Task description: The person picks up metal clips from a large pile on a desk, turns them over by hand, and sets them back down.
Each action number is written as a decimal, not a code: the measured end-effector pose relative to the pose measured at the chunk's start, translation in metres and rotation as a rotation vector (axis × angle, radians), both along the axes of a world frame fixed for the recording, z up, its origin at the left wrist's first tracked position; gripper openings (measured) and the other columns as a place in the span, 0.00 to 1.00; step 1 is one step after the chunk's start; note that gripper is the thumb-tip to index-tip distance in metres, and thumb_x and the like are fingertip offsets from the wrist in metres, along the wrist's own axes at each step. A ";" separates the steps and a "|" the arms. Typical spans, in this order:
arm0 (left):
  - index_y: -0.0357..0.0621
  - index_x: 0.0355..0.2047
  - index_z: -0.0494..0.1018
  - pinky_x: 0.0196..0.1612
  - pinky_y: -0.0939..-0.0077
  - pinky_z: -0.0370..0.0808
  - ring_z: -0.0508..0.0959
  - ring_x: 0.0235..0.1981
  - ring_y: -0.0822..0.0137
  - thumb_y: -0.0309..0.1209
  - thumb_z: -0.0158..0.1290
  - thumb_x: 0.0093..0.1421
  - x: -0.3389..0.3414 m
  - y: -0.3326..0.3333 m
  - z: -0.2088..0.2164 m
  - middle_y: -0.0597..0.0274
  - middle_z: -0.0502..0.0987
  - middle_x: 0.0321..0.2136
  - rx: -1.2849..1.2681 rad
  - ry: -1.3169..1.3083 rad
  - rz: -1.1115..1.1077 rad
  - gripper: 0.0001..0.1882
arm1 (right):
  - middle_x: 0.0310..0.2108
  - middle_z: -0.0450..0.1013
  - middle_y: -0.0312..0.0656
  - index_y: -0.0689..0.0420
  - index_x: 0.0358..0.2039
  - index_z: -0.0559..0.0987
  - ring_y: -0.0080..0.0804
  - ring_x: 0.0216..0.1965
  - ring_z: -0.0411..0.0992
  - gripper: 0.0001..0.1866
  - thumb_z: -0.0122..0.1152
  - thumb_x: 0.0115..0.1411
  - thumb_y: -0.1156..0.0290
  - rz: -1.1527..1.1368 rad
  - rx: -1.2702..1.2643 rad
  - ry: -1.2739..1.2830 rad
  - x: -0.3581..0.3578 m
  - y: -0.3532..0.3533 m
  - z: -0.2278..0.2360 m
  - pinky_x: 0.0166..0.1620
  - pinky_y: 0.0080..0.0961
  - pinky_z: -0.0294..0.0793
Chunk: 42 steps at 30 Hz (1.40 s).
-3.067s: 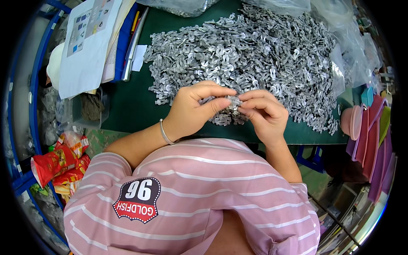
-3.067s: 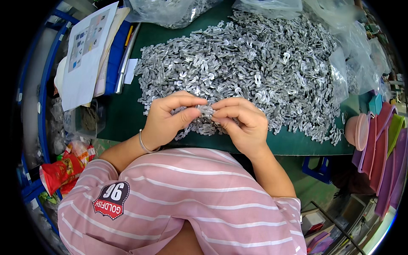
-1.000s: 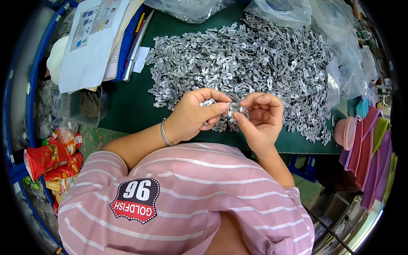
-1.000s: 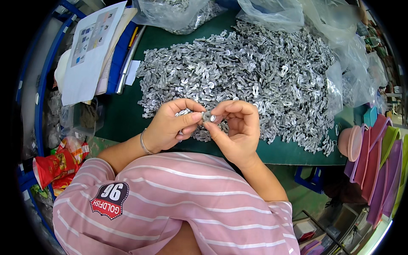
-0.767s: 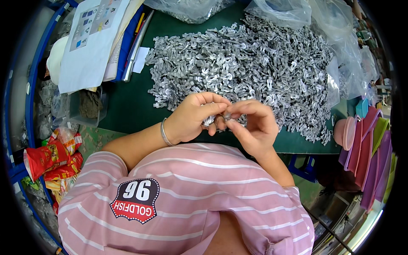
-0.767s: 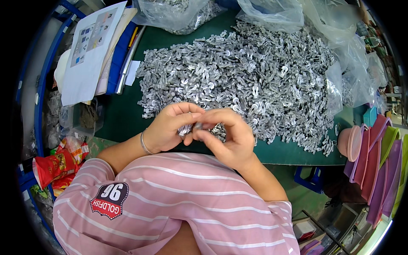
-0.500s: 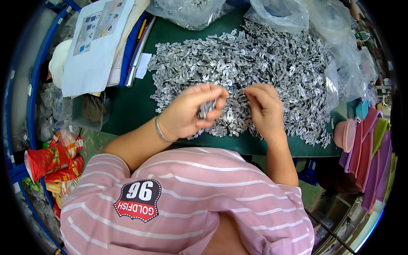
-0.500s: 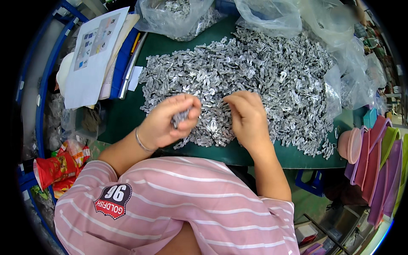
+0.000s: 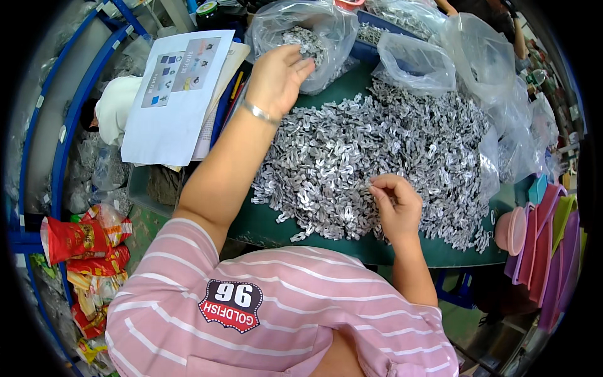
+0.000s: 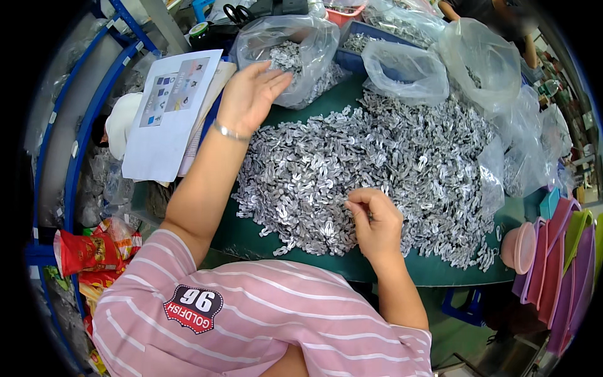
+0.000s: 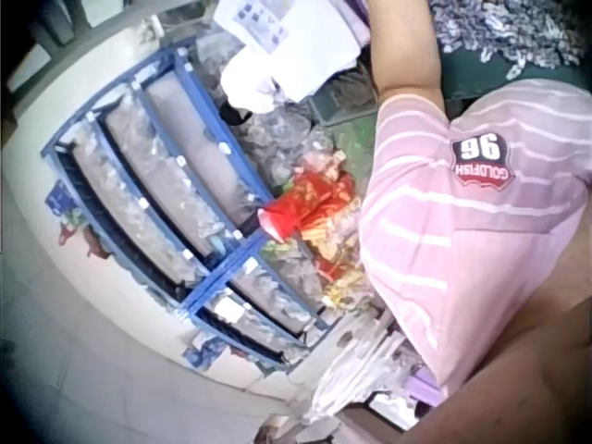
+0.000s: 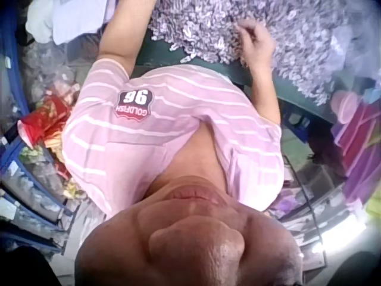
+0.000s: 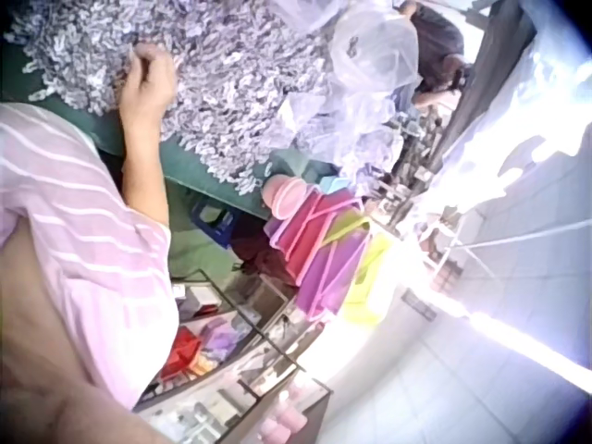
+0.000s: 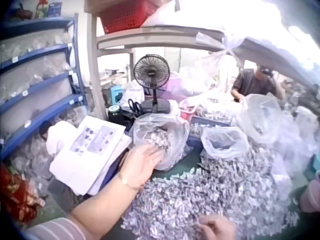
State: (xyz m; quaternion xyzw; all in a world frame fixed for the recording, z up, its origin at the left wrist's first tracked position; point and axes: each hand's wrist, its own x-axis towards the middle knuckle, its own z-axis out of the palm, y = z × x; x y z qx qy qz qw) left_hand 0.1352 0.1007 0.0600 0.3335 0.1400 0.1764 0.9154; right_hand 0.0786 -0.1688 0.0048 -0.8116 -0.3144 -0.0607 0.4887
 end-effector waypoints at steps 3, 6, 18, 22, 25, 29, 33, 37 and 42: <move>0.30 0.47 0.60 0.41 0.77 0.73 0.75 0.37 0.62 0.25 0.47 0.57 -0.043 -0.042 -0.004 0.50 0.72 0.35 0.270 -0.088 0.004 0.19 | 0.32 0.72 0.43 0.64 0.25 0.75 0.23 0.32 0.71 0.05 0.58 0.46 0.86 -0.018 0.171 0.175 -0.004 0.002 0.005 0.33 0.16 0.70; 0.35 0.39 0.68 0.24 0.87 0.69 0.73 0.25 0.77 0.27 0.54 0.53 -0.088 -0.069 -0.017 0.63 0.73 0.26 0.726 0.106 -0.425 0.13 | 0.33 0.71 0.46 0.64 0.29 0.72 0.28 0.36 0.71 0.09 0.56 0.47 0.89 0.083 0.498 0.333 -0.011 0.008 0.003 0.37 0.19 0.72; 0.33 0.32 0.72 0.23 0.88 0.70 0.74 0.23 0.76 0.18 0.55 0.49 -0.122 -0.082 -0.047 0.60 0.73 0.26 0.683 0.012 -0.596 0.09 | 0.34 0.70 0.46 0.68 0.34 0.74 0.26 0.29 0.72 0.06 0.52 0.55 0.83 0.247 0.566 0.678 -0.018 0.004 -0.005 0.30 0.16 0.73; 0.31 0.30 0.73 0.27 0.86 0.71 0.74 0.26 0.74 0.14 0.57 0.46 -0.127 -0.088 -0.043 0.58 0.73 0.28 0.697 -0.161 -0.594 0.09 | 0.33 0.70 0.47 0.66 0.30 0.74 0.29 0.32 0.72 0.06 0.55 0.50 0.86 0.411 0.780 0.796 -0.018 0.002 -0.019 0.34 0.19 0.74; 0.31 0.30 0.73 0.29 0.85 0.73 0.74 0.28 0.73 0.14 0.56 0.46 -0.131 -0.086 -0.043 0.57 0.72 0.28 0.914 -0.227 -0.530 0.09 | 0.35 0.69 0.47 0.66 0.28 0.75 0.31 0.35 0.71 0.07 0.57 0.47 0.88 0.449 0.790 0.745 -0.019 0.000 -0.022 0.37 0.20 0.74; 0.31 0.31 0.72 0.30 0.84 0.73 0.75 0.30 0.73 0.14 0.56 0.46 -0.135 -0.090 -0.046 0.58 0.73 0.28 0.890 -0.213 -0.515 0.09 | 0.35 0.68 0.46 0.64 0.25 0.73 0.29 0.36 0.69 0.08 0.58 0.45 0.89 0.471 0.651 0.605 -0.020 -0.005 -0.023 0.39 0.21 0.72; 0.32 0.33 0.72 0.29 0.84 0.74 0.75 0.27 0.73 0.19 0.54 0.51 -0.138 -0.094 -0.051 0.59 0.73 0.27 0.474 -0.031 -0.564 0.08 | 0.33 0.68 0.45 0.61 0.30 0.68 0.26 0.33 0.68 0.16 0.60 0.42 0.90 0.394 0.767 0.620 -0.030 0.001 -0.012 0.37 0.21 0.69; 0.31 0.38 0.70 0.29 0.80 0.75 0.75 0.26 0.71 0.22 0.48 0.56 -0.142 -0.094 -0.053 0.59 0.74 0.25 0.201 0.163 -0.644 0.09 | 0.31 0.68 0.45 0.60 0.32 0.66 0.27 0.31 0.68 0.18 0.61 0.43 0.89 0.250 0.554 0.252 -0.039 0.004 -0.007 0.36 0.20 0.68; 0.34 0.38 0.68 0.24 0.79 0.74 0.74 0.24 0.70 0.28 0.42 0.60 -0.142 -0.090 -0.061 0.59 0.72 0.26 -0.110 0.194 -0.719 0.11 | 0.22 0.70 0.41 0.60 0.24 0.73 0.36 0.26 0.69 0.09 0.64 0.43 0.79 0.305 0.288 -0.190 -0.034 0.010 0.011 0.30 0.25 0.67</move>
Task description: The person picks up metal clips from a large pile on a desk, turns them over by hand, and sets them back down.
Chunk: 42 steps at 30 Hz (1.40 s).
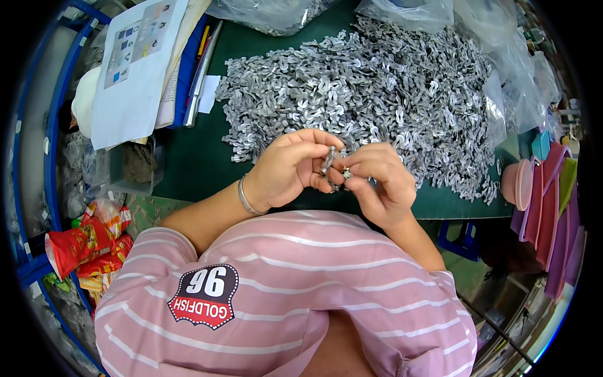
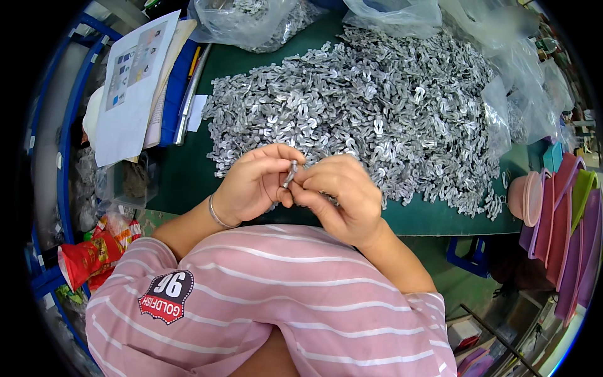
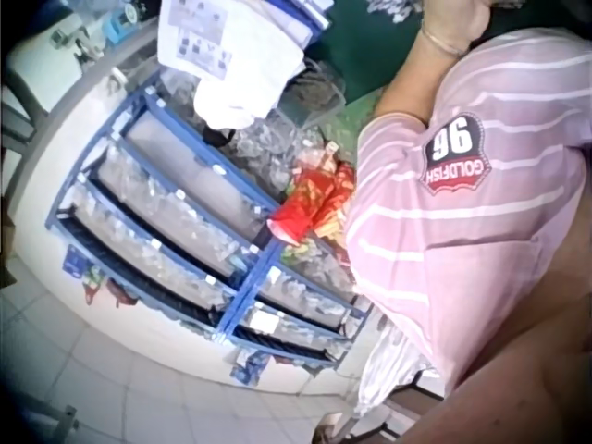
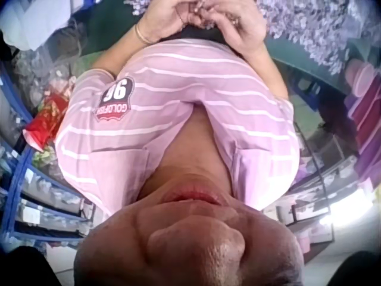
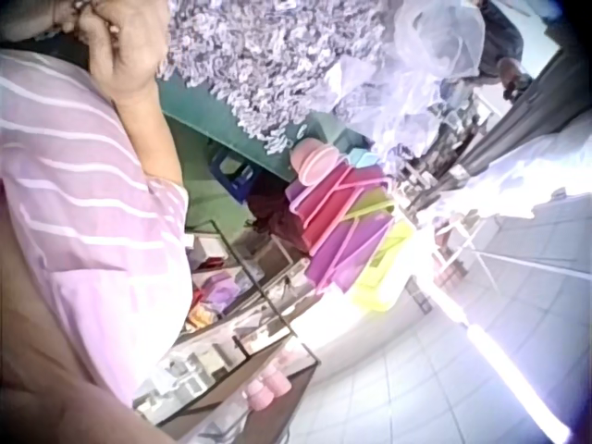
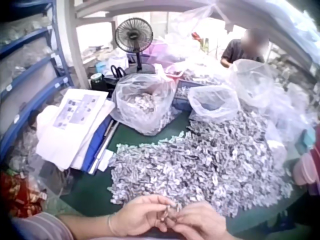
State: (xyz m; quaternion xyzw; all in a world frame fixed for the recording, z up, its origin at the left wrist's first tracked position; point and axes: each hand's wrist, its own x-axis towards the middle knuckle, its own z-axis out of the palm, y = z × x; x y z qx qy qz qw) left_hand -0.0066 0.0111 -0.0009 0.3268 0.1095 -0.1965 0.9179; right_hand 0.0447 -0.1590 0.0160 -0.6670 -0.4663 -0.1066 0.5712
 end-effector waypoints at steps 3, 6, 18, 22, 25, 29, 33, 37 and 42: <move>0.41 0.33 0.66 0.16 0.84 0.64 0.68 0.19 0.73 0.33 0.38 0.62 -0.002 0.001 0.004 0.63 0.67 0.22 -0.044 0.039 0.099 0.10 | 0.23 0.70 0.40 0.60 0.24 0.73 0.37 0.25 0.67 0.07 0.63 0.45 0.79 -0.324 -0.263 -0.110 0.016 -0.003 -0.006 0.29 0.27 0.66; 0.45 0.25 0.60 0.14 0.88 0.53 0.59 0.15 0.78 0.34 0.39 0.62 -0.002 0.010 0.005 0.68 0.60 0.19 -0.063 -0.048 0.137 0.10 | 0.24 0.69 0.40 0.58 0.24 0.74 0.38 0.28 0.66 0.06 0.62 0.45 0.74 -0.394 -0.404 -0.133 0.026 0.006 -0.015 0.32 0.30 0.63; 0.38 0.35 0.66 0.18 0.89 0.63 0.68 0.20 0.78 0.24 0.50 0.56 -0.001 -0.003 0.007 0.64 0.69 0.23 0.393 -0.127 0.180 0.07 | 0.27 0.71 0.40 0.61 0.31 0.75 0.26 0.27 0.70 0.03 0.54 0.55 0.77 -0.143 -0.124 0.491 0.020 0.003 -0.009 0.29 0.19 0.67; 0.35 0.37 0.68 0.25 0.88 0.67 0.71 0.23 0.78 0.20 0.53 0.52 0.000 -0.006 0.007 0.62 0.72 0.27 0.420 -0.224 0.199 0.11 | 0.29 0.72 0.39 0.65 0.36 0.73 0.21 0.29 0.71 0.06 0.50 0.58 0.78 0.118 0.088 0.928 0.012 -0.001 -0.012 0.33 0.16 0.71; 0.34 0.35 0.69 0.35 0.82 0.72 0.74 0.30 0.74 0.18 0.53 0.52 -0.001 -0.005 0.006 0.59 0.74 0.30 0.443 -0.379 0.252 0.09 | 0.30 0.72 0.42 0.66 0.35 0.73 0.24 0.31 0.71 0.06 0.50 0.57 0.81 0.209 0.121 0.975 0.011 0.003 -0.019 0.36 0.18 0.73; 0.34 0.34 0.70 0.39 0.81 0.72 0.74 0.32 0.72 0.18 0.53 0.51 0.000 -0.005 0.002 0.58 0.74 0.31 0.605 -0.499 0.296 0.09 | 0.34 0.71 0.47 0.68 0.32 0.74 0.27 0.33 0.71 0.05 0.51 0.54 0.84 0.185 0.113 0.758 0.008 0.007 -0.022 0.36 0.19 0.73; 0.34 0.34 0.71 0.32 0.85 0.72 0.74 0.28 0.75 0.19 0.54 0.52 -0.001 -0.006 0.004 0.60 0.74 0.29 0.577 -0.519 0.364 0.09 | 0.33 0.71 0.46 0.67 0.30 0.73 0.29 0.32 0.71 0.06 0.56 0.49 0.86 -0.058 0.045 0.363 0.005 0.008 -0.027 0.35 0.20 0.72; 0.34 0.36 0.71 0.24 0.89 0.69 0.72 0.24 0.77 0.23 0.52 0.55 -0.002 -0.001 0.004 0.62 0.73 0.27 0.297 -0.195 0.195 0.08 | 0.32 0.72 0.47 0.64 0.31 0.69 0.30 0.31 0.72 0.14 0.60 0.43 0.88 -0.167 0.286 0.259 -0.005 0.016 -0.024 0.34 0.21 0.72; 0.35 0.39 0.69 0.24 0.87 0.71 0.73 0.24 0.75 0.28 0.46 0.60 -0.002 -0.003 0.000 0.62 0.73 0.26 0.153 -0.078 0.110 0.10 | 0.28 0.73 0.47 0.63 0.31 0.70 0.33 0.27 0.71 0.13 0.60 0.43 0.87 -0.033 0.187 0.112 -0.004 0.014 -0.015 0.30 0.22 0.70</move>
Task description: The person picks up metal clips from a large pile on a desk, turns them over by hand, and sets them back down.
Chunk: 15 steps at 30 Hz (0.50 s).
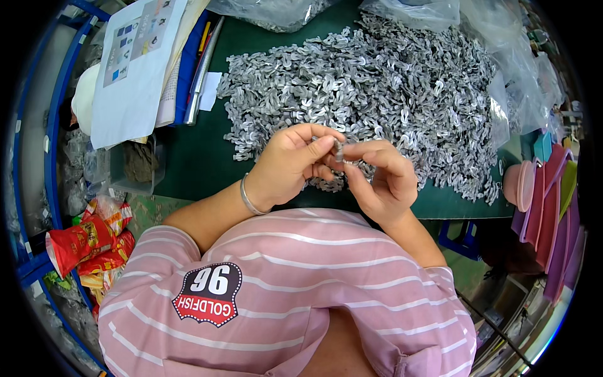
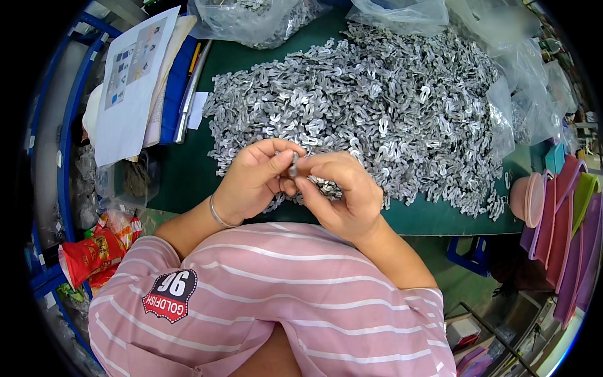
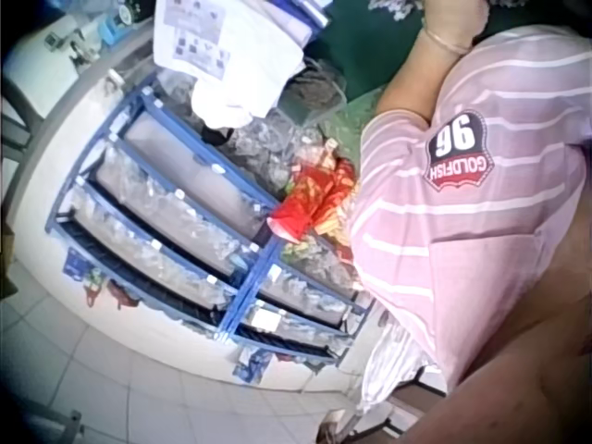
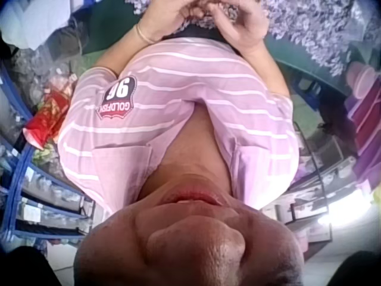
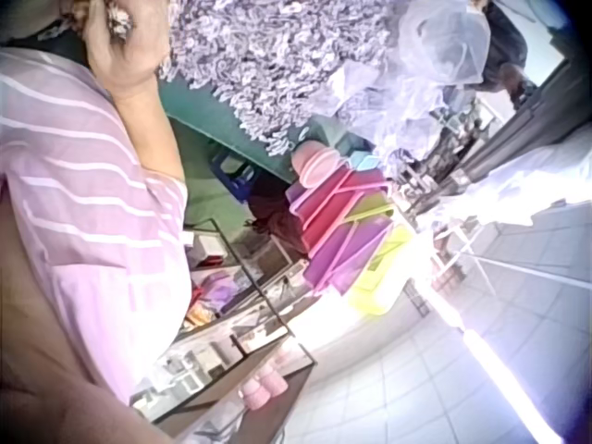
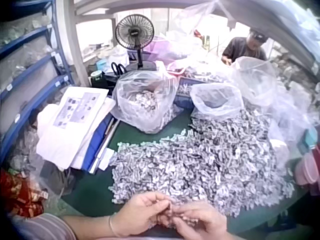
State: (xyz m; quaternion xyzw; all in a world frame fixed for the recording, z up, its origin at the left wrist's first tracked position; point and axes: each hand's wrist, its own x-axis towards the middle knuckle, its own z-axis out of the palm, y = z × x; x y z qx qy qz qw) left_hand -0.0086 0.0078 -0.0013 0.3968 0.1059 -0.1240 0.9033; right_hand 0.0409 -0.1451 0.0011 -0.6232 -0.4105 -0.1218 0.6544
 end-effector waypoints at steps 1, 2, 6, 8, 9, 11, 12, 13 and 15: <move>0.35 0.40 0.68 0.25 0.85 0.72 0.74 0.25 0.73 0.28 0.44 0.60 0.001 0.001 0.007 0.62 0.72 0.27 -0.066 0.058 0.021 0.10 | 0.28 0.73 0.47 0.63 0.31 0.70 0.33 0.27 0.71 0.13 0.60 0.43 0.87 0.000 0.001 -0.001 0.003 -0.002 0.001 0.30 0.22 0.70; 0.36 0.40 0.67 0.26 0.84 0.73 0.74 0.26 0.72 0.28 0.42 0.61 0.003 0.002 0.012 0.62 0.72 0.28 -0.132 0.116 0.042 0.10 | 0.27 0.73 0.46 0.63 0.29 0.71 0.33 0.26 0.71 0.11 0.60 0.44 0.86 -0.076 -0.094 -0.043 0.008 -0.006 0.001 0.30 0.22 0.69; 0.39 0.40 0.67 0.19 0.89 0.60 0.65 0.19 0.77 0.23 0.40 0.59 0.006 0.016 0.014 0.66 0.67 0.23 -0.294 0.123 0.158 0.10 | 0.26 0.70 0.42 0.60 0.27 0.75 0.36 0.27 0.68 0.06 0.59 0.45 0.81 -0.304 -0.471 -0.090 0.025 -0.009 0.003 0.30 0.28 0.66; 0.40 0.39 0.67 0.17 0.90 0.58 0.62 0.17 0.79 0.23 0.41 0.59 0.005 0.027 0.001 0.68 0.66 0.22 -0.271 0.032 0.135 0.09 | 0.26 0.69 0.40 0.59 0.27 0.75 0.36 0.28 0.67 0.06 0.60 0.45 0.79 -0.321 -0.565 -0.108 0.027 -0.007 0.000 0.31 0.30 0.65; 0.40 0.38 0.67 0.16 0.90 0.55 0.59 0.16 0.81 0.23 0.42 0.59 0.004 0.030 -0.003 0.69 0.64 0.20 -0.246 -0.061 0.111 0.07 | 0.26 0.68 0.39 0.58 0.27 0.76 0.36 0.29 0.66 0.07 0.60 0.45 0.78 -0.323 -0.666 -0.182 0.027 -0.004 -0.002 0.32 0.30 0.63; 0.40 0.35 0.68 0.15 0.90 0.53 0.57 0.15 0.83 0.23 0.44 0.58 0.003 0.026 0.003 0.71 0.61 0.18 -0.148 -0.053 0.114 0.05 | 0.26 0.67 0.38 0.57 0.27 0.76 0.36 0.29 0.66 0.07 0.61 0.44 0.77 -0.325 -0.765 -0.260 0.029 -0.002 -0.007 0.33 0.31 0.62; 0.40 0.35 0.68 0.15 0.91 0.53 0.57 0.15 0.84 0.23 0.45 0.58 0.002 0.022 0.004 0.72 0.62 0.18 -0.056 -0.055 0.142 0.05 | 0.26 0.67 0.37 0.56 0.27 0.76 0.36 0.29 0.65 0.07 0.61 0.44 0.76 -0.332 -0.758 -0.279 0.030 -0.003 -0.011 0.33 0.31 0.60; 0.40 0.35 0.68 0.15 0.91 0.53 0.57 0.15 0.84 0.23 0.46 0.58 0.001 0.019 0.004 0.72 0.62 0.18 0.037 -0.057 0.172 0.05 | 0.26 0.67 0.37 0.55 0.27 0.76 0.35 0.28 0.64 0.07 0.61 0.44 0.76 -0.337 -0.749 -0.298 0.031 -0.003 -0.012 0.33 0.31 0.59; 0.39 0.36 0.68 0.18 0.91 0.56 0.59 0.17 0.84 0.22 0.48 0.56 -0.002 0.015 0.010 0.71 0.64 0.20 0.147 -0.049 0.163 0.06 | 0.26 0.68 0.38 0.56 0.27 0.76 0.36 0.29 0.65 0.07 0.60 0.45 0.78 -0.326 -0.748 -0.288 0.030 -0.004 -0.008 0.33 0.30 0.61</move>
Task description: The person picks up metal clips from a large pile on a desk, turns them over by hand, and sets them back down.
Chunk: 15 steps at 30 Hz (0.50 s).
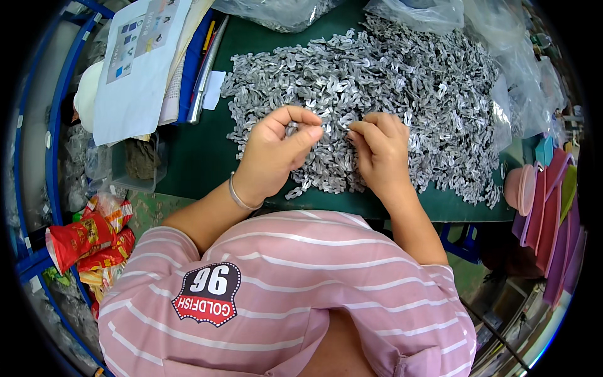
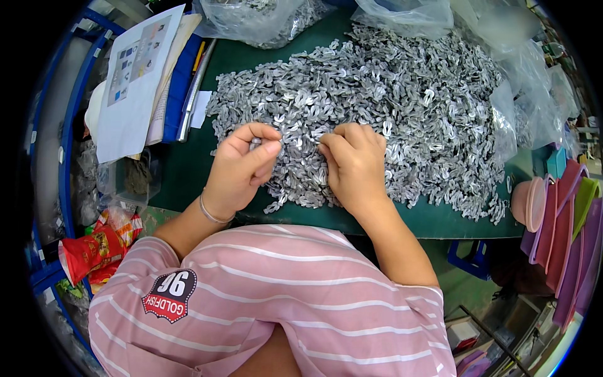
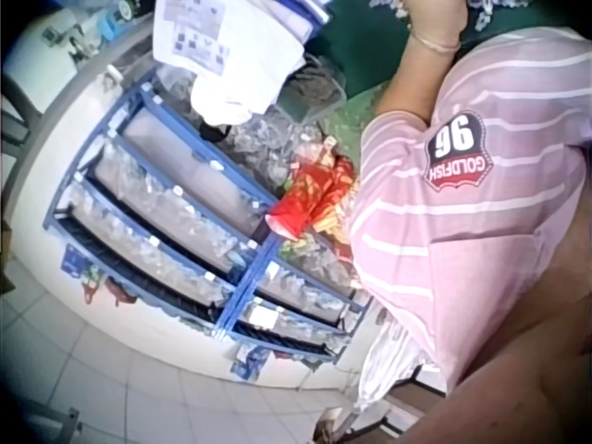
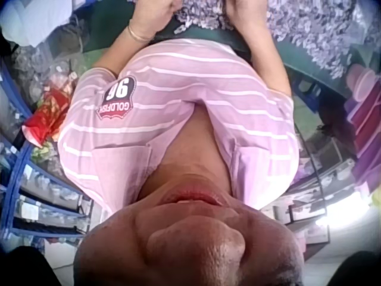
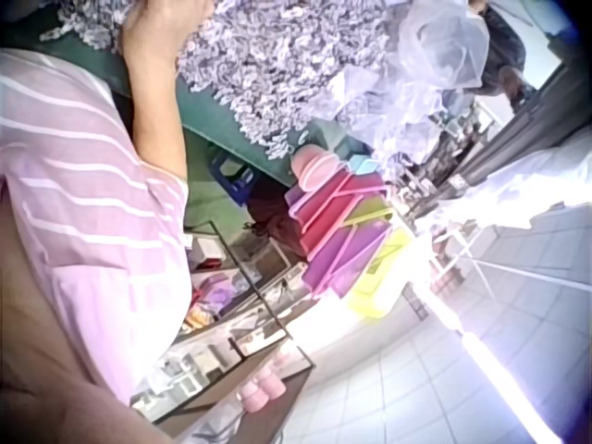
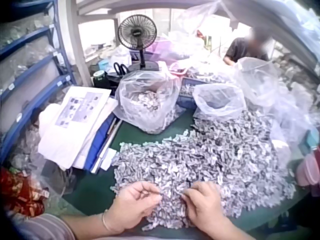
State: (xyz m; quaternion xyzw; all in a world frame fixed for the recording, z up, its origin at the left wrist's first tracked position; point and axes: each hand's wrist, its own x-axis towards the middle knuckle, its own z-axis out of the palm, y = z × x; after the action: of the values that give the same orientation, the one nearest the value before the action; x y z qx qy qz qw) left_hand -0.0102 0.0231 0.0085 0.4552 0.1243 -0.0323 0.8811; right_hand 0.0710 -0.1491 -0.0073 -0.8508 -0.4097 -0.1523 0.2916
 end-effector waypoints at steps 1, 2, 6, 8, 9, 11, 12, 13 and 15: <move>0.39 0.36 0.69 0.20 0.91 0.58 0.62 0.18 0.84 0.22 0.50 0.55 0.000 -0.002 0.001 0.71 0.66 0.21 0.105 0.019 -0.008 0.07 | 0.27 0.69 0.39 0.57 0.27 0.76 0.37 0.29 0.67 0.07 0.59 0.45 0.79 0.038 0.122 0.116 -0.003 -0.001 0.002 0.33 0.30 0.63; 0.39 0.36 0.69 0.20 0.91 0.58 0.62 0.18 0.84 0.22 0.50 0.55 0.001 -0.004 0.000 0.71 0.66 0.21 0.103 0.020 -0.006 0.07 | 0.27 0.70 0.40 0.58 0.27 0.76 0.38 0.30 0.68 0.06 0.59 0.46 0.80 0.075 0.245 0.231 -0.006 -0.001 0.003 0.33 0.30 0.65; 0.38 0.32 0.73 0.30 0.87 0.66 0.69 0.26 0.78 0.23 0.57 0.50 0.003 -0.010 -0.010 0.70 0.70 0.24 0.467 -0.196 0.031 0.08 | 0.30 0.74 0.44 0.61 0.28 0.75 0.34 0.30 0.73 0.05 0.56 0.49 0.84 0.198 0.515 0.557 -0.018 0.001 0.003 0.33 0.23 0.73; 0.39 0.29 0.73 0.30 0.85 0.65 0.69 0.25 0.76 0.23 0.58 0.49 0.005 -0.007 -0.011 0.67 0.71 0.24 0.719 -0.484 0.030 0.07 | 0.30 0.74 0.45 0.62 0.28 0.75 0.33 0.30 0.74 0.06 0.55 0.49 0.85 0.252 0.490 0.515 -0.016 -0.002 0.001 0.33 0.21 0.74; 0.39 0.29 0.73 0.30 0.85 0.65 0.69 0.25 0.76 0.23 0.58 0.49 0.005 -0.007 -0.010 0.67 0.71 0.24 0.717 -0.483 0.031 0.07 | 0.31 0.74 0.46 0.63 0.28 0.75 0.33 0.30 0.74 0.06 0.56 0.48 0.85 0.273 0.536 0.530 -0.017 -0.003 -0.001 0.33 0.21 0.73; 0.40 0.28 0.74 0.30 0.83 0.65 0.70 0.25 0.75 0.23 0.58 0.48 0.005 -0.007 -0.007 0.65 0.71 0.23 0.737 -0.496 0.013 0.06 | 0.31 0.74 0.47 0.63 0.28 0.75 0.34 0.30 0.74 0.06 0.56 0.48 0.85 0.297 0.585 0.548 -0.017 -0.004 -0.003 0.33 0.22 0.73; 0.40 0.28 0.74 0.30 0.83 0.65 0.70 0.25 0.75 0.23 0.58 0.48 0.004 -0.008 -0.008 0.65 0.71 0.23 0.738 -0.494 0.013 0.06 | 0.30 0.74 0.47 0.63 0.27 0.75 0.34 0.30 0.74 0.06 0.57 0.47 0.85 0.279 0.541 0.469 -0.016 -0.005 -0.002 0.33 0.22 0.73; 0.39 0.28 0.74 0.31 0.83 0.65 0.70 0.25 0.75 0.23 0.57 0.49 0.003 -0.008 -0.008 0.65 0.72 0.24 0.705 -0.460 0.015 0.06 | 0.30 0.74 0.47 0.63 0.27 0.75 0.34 0.31 0.74 0.06 0.58 0.47 0.86 0.262 0.499 0.388 -0.016 -0.005 0.000 0.33 0.22 0.73; 0.38 0.29 0.73 0.31 0.83 0.66 0.69 0.26 0.75 0.24 0.57 0.50 0.002 -0.009 -0.009 0.65 0.72 0.25 0.673 -0.426 0.018 0.05 | 0.30 0.74 0.47 0.63 0.28 0.74 0.33 0.30 0.73 0.08 0.58 0.46 0.87 0.253 0.484 0.348 -0.017 -0.004 0.003 0.33 0.22 0.73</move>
State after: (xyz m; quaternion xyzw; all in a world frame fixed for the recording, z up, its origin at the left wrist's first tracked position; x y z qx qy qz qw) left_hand -0.0086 0.0140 -0.0002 0.7138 -0.0535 0.1130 0.6891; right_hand 0.0540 -0.1534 -0.0038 -0.7123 -0.4082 -0.0599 0.5679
